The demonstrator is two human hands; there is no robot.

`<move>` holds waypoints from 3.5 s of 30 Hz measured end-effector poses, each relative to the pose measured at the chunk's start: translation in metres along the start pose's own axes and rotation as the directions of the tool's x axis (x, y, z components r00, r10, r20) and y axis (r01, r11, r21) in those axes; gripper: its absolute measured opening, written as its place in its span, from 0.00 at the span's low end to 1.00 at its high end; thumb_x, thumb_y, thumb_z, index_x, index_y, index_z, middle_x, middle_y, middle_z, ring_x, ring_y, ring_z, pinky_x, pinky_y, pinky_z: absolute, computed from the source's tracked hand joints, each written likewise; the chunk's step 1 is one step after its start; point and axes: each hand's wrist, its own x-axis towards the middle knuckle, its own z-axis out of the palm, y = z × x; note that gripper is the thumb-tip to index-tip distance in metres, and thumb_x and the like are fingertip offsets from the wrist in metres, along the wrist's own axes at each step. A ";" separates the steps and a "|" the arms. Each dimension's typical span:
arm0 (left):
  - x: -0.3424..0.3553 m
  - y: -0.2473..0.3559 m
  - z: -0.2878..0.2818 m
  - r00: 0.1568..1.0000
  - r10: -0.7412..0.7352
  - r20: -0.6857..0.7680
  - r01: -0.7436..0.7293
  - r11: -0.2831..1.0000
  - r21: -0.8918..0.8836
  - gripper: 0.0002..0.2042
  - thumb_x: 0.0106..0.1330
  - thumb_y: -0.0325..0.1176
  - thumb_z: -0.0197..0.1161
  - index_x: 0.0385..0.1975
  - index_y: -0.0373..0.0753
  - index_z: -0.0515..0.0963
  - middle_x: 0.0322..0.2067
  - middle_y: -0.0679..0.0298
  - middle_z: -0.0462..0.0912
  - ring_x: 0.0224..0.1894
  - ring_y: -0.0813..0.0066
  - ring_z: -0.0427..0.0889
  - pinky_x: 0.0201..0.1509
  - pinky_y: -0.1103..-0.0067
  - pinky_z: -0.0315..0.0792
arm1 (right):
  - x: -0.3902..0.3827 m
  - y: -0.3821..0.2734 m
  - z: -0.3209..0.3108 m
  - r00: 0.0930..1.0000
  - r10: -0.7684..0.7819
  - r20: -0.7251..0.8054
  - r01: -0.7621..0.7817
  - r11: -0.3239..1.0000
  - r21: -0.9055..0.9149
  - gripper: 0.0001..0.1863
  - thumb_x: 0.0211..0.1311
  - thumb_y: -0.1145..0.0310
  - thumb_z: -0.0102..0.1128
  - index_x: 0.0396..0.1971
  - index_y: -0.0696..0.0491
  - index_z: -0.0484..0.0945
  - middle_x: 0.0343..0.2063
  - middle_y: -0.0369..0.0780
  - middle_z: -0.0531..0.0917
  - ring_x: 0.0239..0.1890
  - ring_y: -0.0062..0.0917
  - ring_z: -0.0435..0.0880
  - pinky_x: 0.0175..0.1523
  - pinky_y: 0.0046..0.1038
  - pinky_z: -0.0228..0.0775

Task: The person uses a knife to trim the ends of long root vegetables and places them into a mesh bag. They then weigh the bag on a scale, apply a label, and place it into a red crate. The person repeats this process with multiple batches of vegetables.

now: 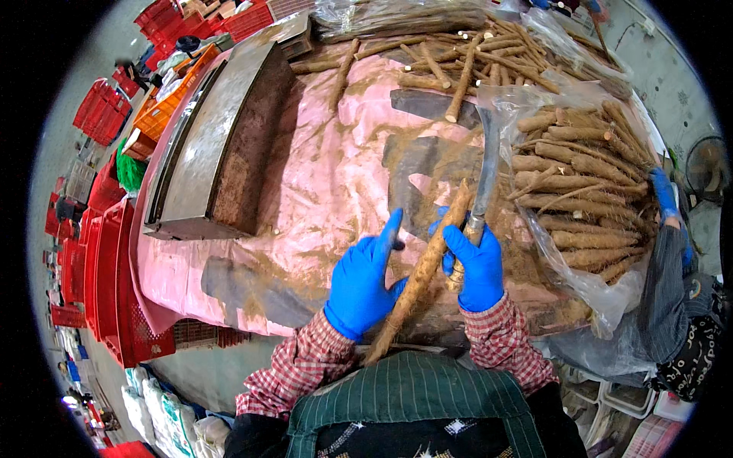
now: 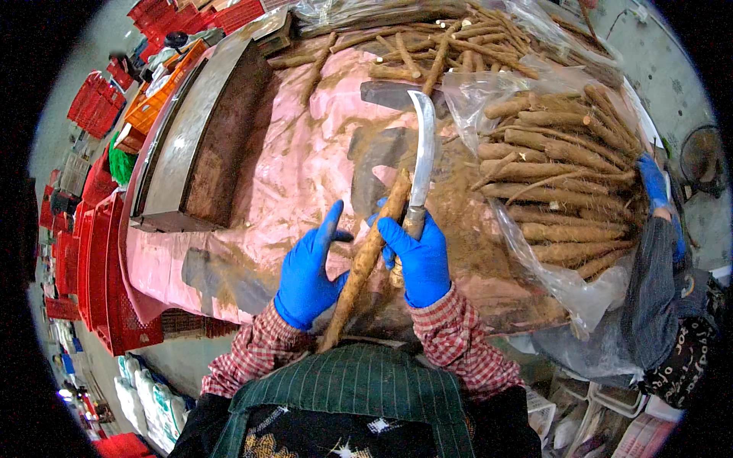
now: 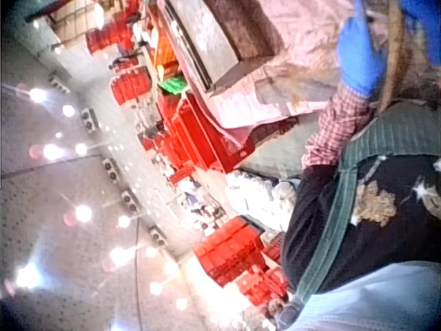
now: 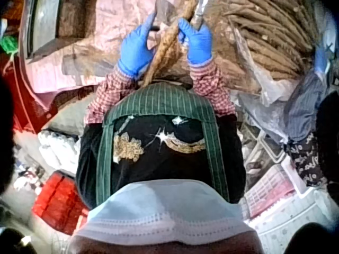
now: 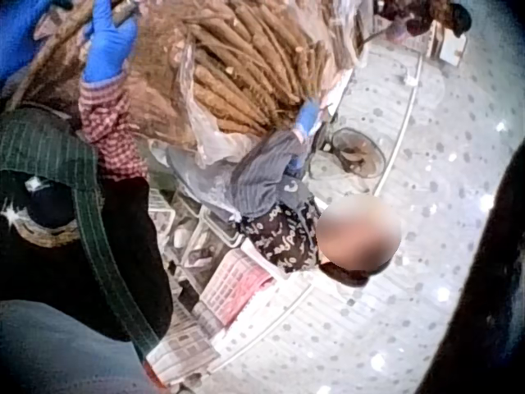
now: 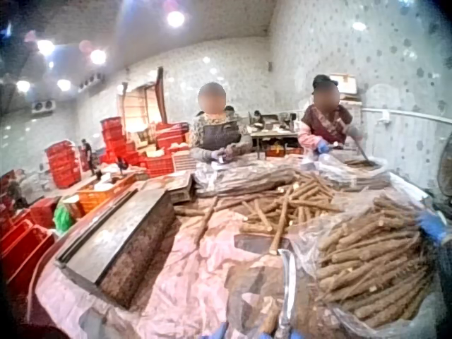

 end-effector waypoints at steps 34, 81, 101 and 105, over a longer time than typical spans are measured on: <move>-0.018 0.004 -0.015 0.720 -0.315 0.619 0.693 0.266 -0.670 0.19 0.55 0.26 0.49 0.48 0.32 0.61 0.32 0.60 0.73 0.23 0.81 0.68 0.28 0.86 0.64 | -0.024 0.006 -0.038 0.812 -0.480 0.333 0.458 0.169 -0.872 0.14 0.40 0.67 0.59 0.33 0.47 0.74 0.17 0.37 0.70 0.17 0.27 0.71 0.20 0.25 0.63; 0.034 -0.010 -0.001 0.850 -0.459 0.257 0.090 -0.355 -0.931 0.20 0.58 0.29 0.47 0.49 0.34 0.54 0.43 0.54 0.65 0.43 0.67 0.69 0.47 0.75 0.64 | -0.028 0.032 -0.053 1.000 0.008 0.021 0.001 0.915 -0.404 0.13 0.49 0.70 0.54 0.36 0.56 0.70 0.23 0.34 0.74 0.19 0.14 0.69 0.23 0.16 0.62; -0.006 -0.001 0.049 0.722 -0.411 0.557 0.320 -0.515 -0.795 0.13 0.59 0.31 0.46 0.38 0.27 0.65 0.41 0.53 0.69 0.44 0.67 0.69 0.47 0.80 0.68 | -0.038 0.025 -0.039 0.911 -0.400 0.102 0.315 0.514 -0.798 0.14 0.49 0.70 0.50 0.39 0.53 0.67 0.24 0.43 0.70 0.20 0.31 0.71 0.25 0.27 0.63; -0.007 0.002 0.051 0.749 -0.397 0.530 0.220 -0.606 -0.764 0.13 0.59 0.30 0.45 0.39 0.27 0.64 0.41 0.52 0.68 0.44 0.66 0.69 0.49 0.79 0.66 | -0.037 0.026 -0.034 0.886 -0.445 0.132 0.346 0.445 -0.826 0.15 0.48 0.68 0.52 0.39 0.51 0.67 0.24 0.43 0.70 0.23 0.34 0.72 0.25 0.29 0.64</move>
